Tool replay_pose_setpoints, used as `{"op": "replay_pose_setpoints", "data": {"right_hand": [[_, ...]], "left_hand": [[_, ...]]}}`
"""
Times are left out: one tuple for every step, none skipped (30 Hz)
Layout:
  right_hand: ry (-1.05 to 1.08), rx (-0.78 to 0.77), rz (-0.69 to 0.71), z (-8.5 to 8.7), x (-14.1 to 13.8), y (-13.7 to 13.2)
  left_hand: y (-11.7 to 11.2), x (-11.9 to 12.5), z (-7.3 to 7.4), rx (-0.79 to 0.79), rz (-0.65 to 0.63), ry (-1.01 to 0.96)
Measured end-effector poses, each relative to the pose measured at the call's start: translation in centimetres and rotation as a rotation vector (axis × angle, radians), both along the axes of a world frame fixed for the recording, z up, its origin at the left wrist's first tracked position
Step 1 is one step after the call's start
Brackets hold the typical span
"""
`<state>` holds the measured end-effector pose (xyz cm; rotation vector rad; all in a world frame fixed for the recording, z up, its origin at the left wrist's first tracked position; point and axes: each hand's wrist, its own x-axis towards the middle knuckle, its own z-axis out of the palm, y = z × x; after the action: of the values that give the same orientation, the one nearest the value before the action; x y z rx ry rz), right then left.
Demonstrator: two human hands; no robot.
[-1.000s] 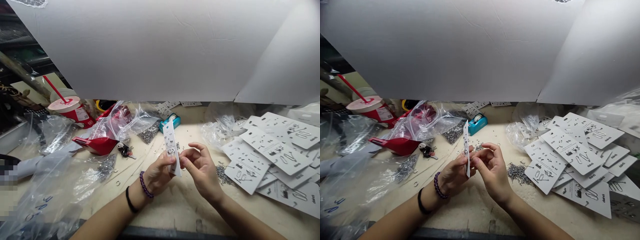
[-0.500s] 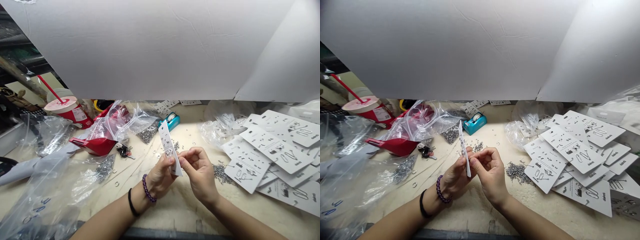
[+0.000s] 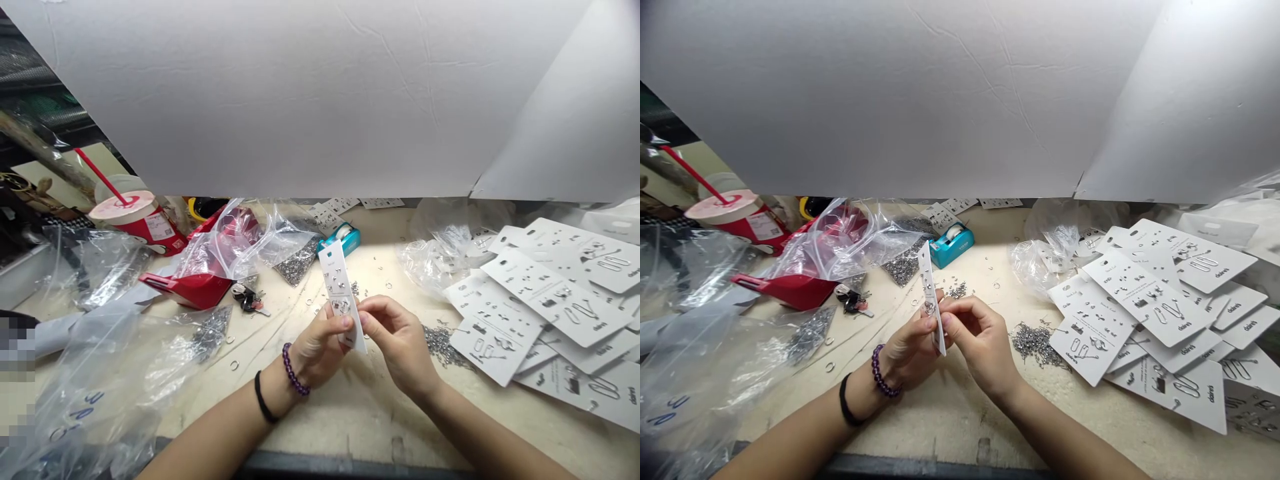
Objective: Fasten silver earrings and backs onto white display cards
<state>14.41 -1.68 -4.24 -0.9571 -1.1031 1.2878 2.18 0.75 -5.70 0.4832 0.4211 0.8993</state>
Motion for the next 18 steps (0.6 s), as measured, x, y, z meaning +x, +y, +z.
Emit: {"op": "replay_pose_setpoints", "data": {"right_hand": [[-0.032, 0.018, 0.025, 0.06, 0.27, 0.02], [-0.062, 0.035, 0.046, 0.12, 0.52, 0.02], [-0.085, 0.051, 0.059, 0.16, 0.74, 0.01], [-0.101, 0.06, 0.068, 0.18, 0.91, -0.01], [-0.108, 0.057, 0.078, 0.2, 1.03, -0.04], [-0.105, 0.044, 0.086, 0.2, 1.09, -0.08], [-0.098, 0.022, 0.095, 0.19, 1.11, -0.11], [-0.088, 0.001, 0.105, 0.18, 1.08, -0.15], [-0.076, -0.02, 0.116, 0.17, 1.02, -0.19], [-0.062, -0.037, 0.125, 0.16, 0.94, -0.23], [-0.049, -0.048, 0.132, 0.17, 0.86, -0.26], [-0.037, -0.056, 0.134, 0.19, 0.79, -0.29], [-0.028, -0.065, 0.135, 0.23, 0.74, -0.31], [-0.024, -0.074, 0.13, 0.28, 0.7, -0.32], [-0.026, -0.084, 0.122, 0.37, 0.68, -0.32], [-0.031, -0.093, 0.112, 0.47, 0.69, -0.31], [-0.036, -0.103, 0.105, 0.58, 0.71, -0.3], [-0.042, -0.114, 0.107, 0.7, 0.76, -0.29]], "left_hand": [[-0.04, -0.05, -0.01, 0.003, -0.009, 0.0], [-0.07, -0.09, -0.02, 0.003, -0.013, 0.003], [-0.11, -0.12, 0.0, 0.0, -0.013, 0.01], [-0.13, -0.14, 0.02, -0.003, -0.011, 0.023], [-0.14, -0.15, 0.05, -0.004, -0.011, 0.038], [-0.15, -0.16, 0.08, 0.0, -0.013, 0.05], [-0.15, -0.14, 0.11, 0.006, -0.018, 0.058], [-0.17, -0.11, 0.12, 0.01, -0.027, 0.06], [-0.19, -0.06, 0.12, 0.007, -0.036, 0.06], [-0.22, 0.01, 0.11, -0.002, -0.042, 0.059], [-0.26, 0.09, 0.1, -0.015, -0.045, 0.06], [-0.31, 0.17, 0.1, -0.031, -0.046, 0.062], [-0.35, 0.25, 0.1, -0.046, -0.043, 0.065], [-0.38, 0.31, 0.12, -0.056, -0.04, 0.067], [-0.39, 0.36, 0.14, -0.064, -0.037, 0.07], [-0.39, 0.39, 0.17, -0.067, -0.035, 0.069], [-0.36, 0.39, 0.2, -0.066, -0.045, 0.066], [-0.31, 0.37, 0.22, -0.062, -0.067, 0.064]]}}
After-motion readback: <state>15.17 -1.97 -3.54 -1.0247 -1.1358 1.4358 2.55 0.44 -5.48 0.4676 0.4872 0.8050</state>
